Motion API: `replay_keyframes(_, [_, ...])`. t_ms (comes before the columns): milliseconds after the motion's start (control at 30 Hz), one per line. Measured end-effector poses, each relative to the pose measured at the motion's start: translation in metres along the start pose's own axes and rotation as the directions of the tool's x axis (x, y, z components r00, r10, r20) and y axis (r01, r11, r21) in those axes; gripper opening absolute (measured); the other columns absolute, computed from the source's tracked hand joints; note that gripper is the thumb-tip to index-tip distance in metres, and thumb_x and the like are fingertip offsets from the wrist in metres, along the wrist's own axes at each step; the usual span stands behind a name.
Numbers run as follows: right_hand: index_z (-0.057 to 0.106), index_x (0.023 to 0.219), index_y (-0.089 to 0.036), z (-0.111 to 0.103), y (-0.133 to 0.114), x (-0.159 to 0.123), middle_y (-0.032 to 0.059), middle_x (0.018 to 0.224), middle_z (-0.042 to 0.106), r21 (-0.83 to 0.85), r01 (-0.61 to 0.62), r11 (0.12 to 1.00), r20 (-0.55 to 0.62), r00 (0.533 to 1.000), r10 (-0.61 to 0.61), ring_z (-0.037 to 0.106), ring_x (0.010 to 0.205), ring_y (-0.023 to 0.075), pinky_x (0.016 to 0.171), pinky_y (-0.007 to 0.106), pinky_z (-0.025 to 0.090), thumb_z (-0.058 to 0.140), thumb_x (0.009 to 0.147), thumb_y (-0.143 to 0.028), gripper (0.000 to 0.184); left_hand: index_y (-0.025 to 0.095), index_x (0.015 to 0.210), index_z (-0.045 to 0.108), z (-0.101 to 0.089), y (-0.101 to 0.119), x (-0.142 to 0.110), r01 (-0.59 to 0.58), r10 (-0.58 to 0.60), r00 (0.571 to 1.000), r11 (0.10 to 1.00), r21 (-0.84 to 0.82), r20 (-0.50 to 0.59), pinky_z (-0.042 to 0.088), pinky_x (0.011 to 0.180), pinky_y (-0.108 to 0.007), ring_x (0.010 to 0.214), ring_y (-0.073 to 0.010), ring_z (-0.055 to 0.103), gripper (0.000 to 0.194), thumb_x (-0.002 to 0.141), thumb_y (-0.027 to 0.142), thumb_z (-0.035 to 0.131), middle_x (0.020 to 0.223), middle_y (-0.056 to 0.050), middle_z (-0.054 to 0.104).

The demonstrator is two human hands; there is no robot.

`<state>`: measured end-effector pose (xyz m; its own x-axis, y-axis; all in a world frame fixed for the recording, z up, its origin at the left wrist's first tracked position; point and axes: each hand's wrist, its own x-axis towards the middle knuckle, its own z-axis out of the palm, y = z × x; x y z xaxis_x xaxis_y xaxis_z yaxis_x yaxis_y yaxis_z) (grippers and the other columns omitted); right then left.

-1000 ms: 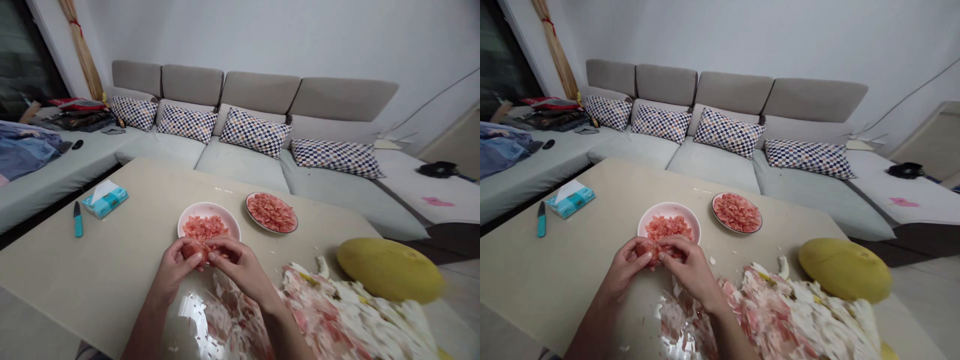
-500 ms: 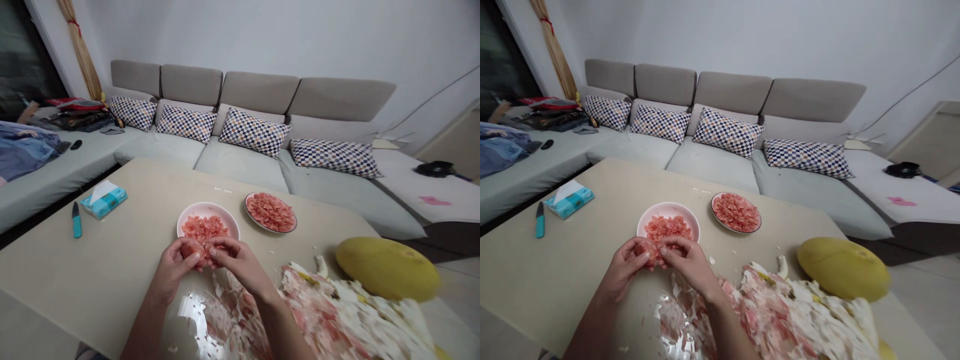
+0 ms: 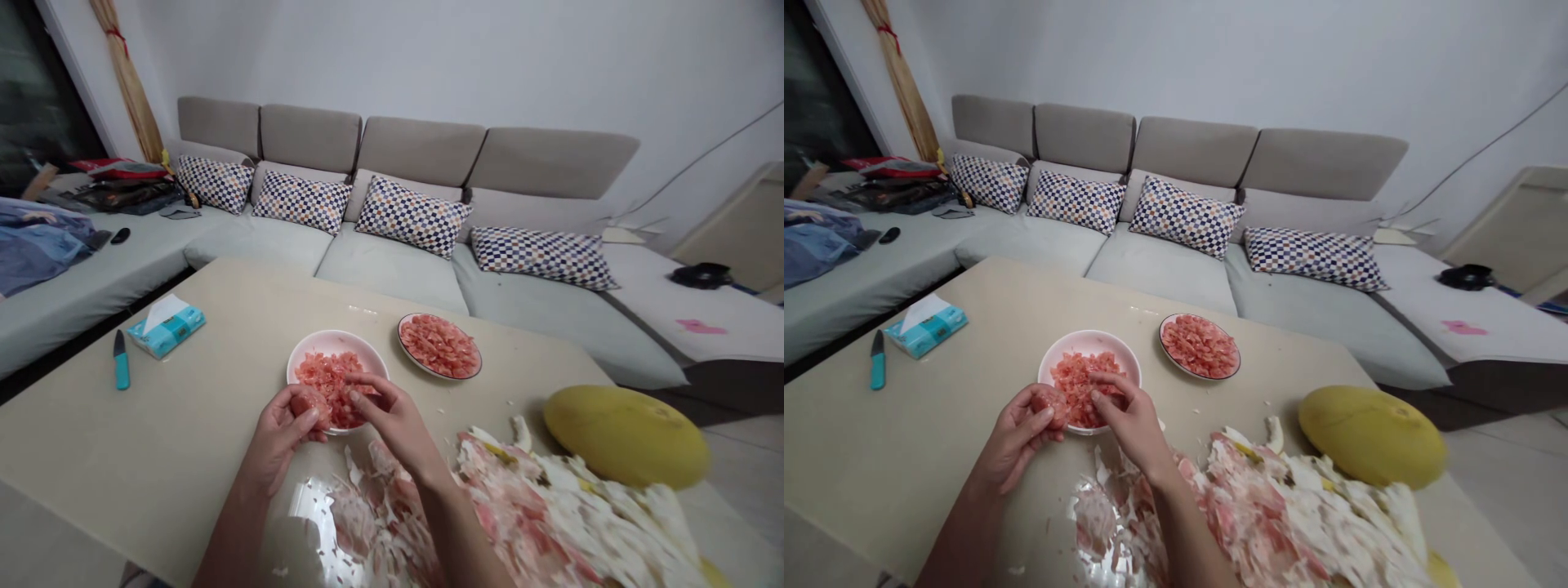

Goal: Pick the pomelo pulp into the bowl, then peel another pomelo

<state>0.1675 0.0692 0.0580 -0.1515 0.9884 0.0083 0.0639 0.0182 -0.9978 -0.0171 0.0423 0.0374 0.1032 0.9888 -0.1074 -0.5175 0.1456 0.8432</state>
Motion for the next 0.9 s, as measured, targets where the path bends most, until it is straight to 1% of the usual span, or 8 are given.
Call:
replay_keyframes(67, [0.070, 0.116, -0.023, 0.002, -0.002, -0.002, 0.0095, 0.125, 0.064, -0.193, 0.124, 0.973, -0.040, 0.990, -0.134, 0.066, 0.097, 0.0206, 0.085, 0.035, 0.054, 0.066, 0.085, -0.043, 0.036, 0.017, 0.094, 0.064, 0.000, 0.001, 0.000, 0.002, -0.002, 1.000, 1.000, -0.003, 0.031, 0.053, 0.063, -0.025, 0.069, -0.0127, 0.058, 0.034, 0.070, 0.035, 0.082, 0.080, -0.002, 0.062])
replay_keyframes(133, [0.071, 0.113, -0.023, 0.005, -0.007, -0.006, 0.0091, 0.122, 0.066, -0.264, 0.168, 0.950, -0.001, 0.985, -0.174, 0.064, 0.104, 0.0215, 0.089, 0.035, 0.052, 0.061, 0.090, -0.040, 0.031, 0.017, 0.096, 0.064, 0.000, 0.002, -0.001, -0.004, 0.005, 0.999, 1.000, -0.013, 0.053, 0.053, 0.065, -0.025, 0.069, -0.0122, 0.057, 0.033, 0.073, 0.034, 0.080, 0.080, -0.002, 0.061])
replay_keyframes(233, [0.075, 0.102, -0.022, 0.012, -0.018, -0.012, 0.0057, 0.101, 0.073, -0.237, 0.136, 0.962, 0.102, 0.988, -0.114, 0.067, 0.092, 0.0191, 0.084, 0.033, 0.052, 0.060, 0.091, -0.036, 0.023, 0.018, 0.095, 0.064, 0.001, 0.003, -0.001, -0.014, 0.016, 0.998, 0.999, -0.031, 0.063, 0.053, 0.066, -0.026, 0.071, -0.0130, 0.059, 0.033, 0.072, 0.034, 0.081, 0.085, -0.003, 0.062])
replay_keyframes(333, [0.075, 0.092, -0.021, 0.018, -0.024, -0.017, 0.0031, 0.089, 0.074, -0.229, 0.119, 0.966, 0.136, 0.987, -0.089, 0.067, 0.081, 0.0171, 0.076, 0.029, 0.051, 0.063, 0.088, -0.030, 0.016, 0.018, 0.097, 0.064, 0.001, 0.001, -0.002, -0.017, 0.020, 0.997, 0.999, -0.042, 0.076, 0.053, 0.067, -0.027, 0.072, -0.0139, 0.059, 0.034, 0.072, 0.034, 0.080, 0.085, -0.003, 0.063])
replay_keyframes(433, [0.075, 0.085, -0.020, 0.020, -0.025, -0.019, 0.0028, 0.086, 0.074, -0.254, 0.128, 0.959, 0.106, 0.989, -0.104, 0.066, 0.078, 0.0162, 0.073, 0.027, 0.049, 0.063, 0.087, -0.025, 0.013, 0.018, 0.100, 0.062, 0.002, -0.001, -0.001, -0.025, 0.029, 0.994, 0.999, -0.036, 0.108, 0.052, 0.067, -0.026, 0.070, -0.0131, 0.058, 0.035, 0.074, 0.033, 0.079, 0.080, -0.002, 0.062])
replay_keyframes(600, [0.070, 0.074, -0.018, 0.024, -0.027, -0.022, 0.0014, 0.077, 0.069, -0.341, 0.196, 0.919, 0.077, 0.981, -0.180, 0.060, 0.070, 0.0137, 0.066, 0.024, 0.044, 0.058, 0.086, -0.018, 0.017, 0.019, 0.100, 0.059, 0.004, -0.005, 0.000, -0.055, 0.057, 0.992, 0.998, -0.027, 0.108, 0.050, 0.066, -0.024, 0.068, -0.0110, 0.055, 0.031, 0.077, 0.029, 0.077, 0.076, 0.001, 0.059])
replay_keyframes(800, [0.065, 0.074, -0.018, 0.030, -0.027, -0.025, 0.0006, 0.072, 0.066, -0.303, 0.217, 0.928, 0.130, 0.974, -0.185, 0.057, 0.066, 0.0128, 0.063, 0.023, 0.042, 0.054, 0.086, -0.017, 0.017, 0.018, 0.095, 0.055, 0.006, -0.005, -0.003, 0.006, 0.020, 0.986, 0.988, -0.153, 0.166, 0.045, 0.059, -0.021, 0.066, -0.0089, 0.051, 0.026, 0.078, 0.024, 0.074, 0.079, 0.002, 0.052])
replay_keyframes(900, [0.062, 0.073, -0.018, 0.031, -0.023, -0.025, 0.0002, 0.071, 0.063, -0.323, 0.261, 0.910, 0.118, 0.965, -0.235, 0.055, 0.064, 0.0124, 0.061, 0.023, 0.041, 0.054, 0.085, -0.017, 0.015, 0.018, 0.091, 0.053, 0.007, -0.005, -0.003, 0.047, 0.001, 0.977, 0.973, -0.224, 0.212, 0.040, 0.055, -0.019, 0.064, -0.0074, 0.047, 0.020, 0.080, 0.022, 0.069, 0.079, 0.002, 0.049])
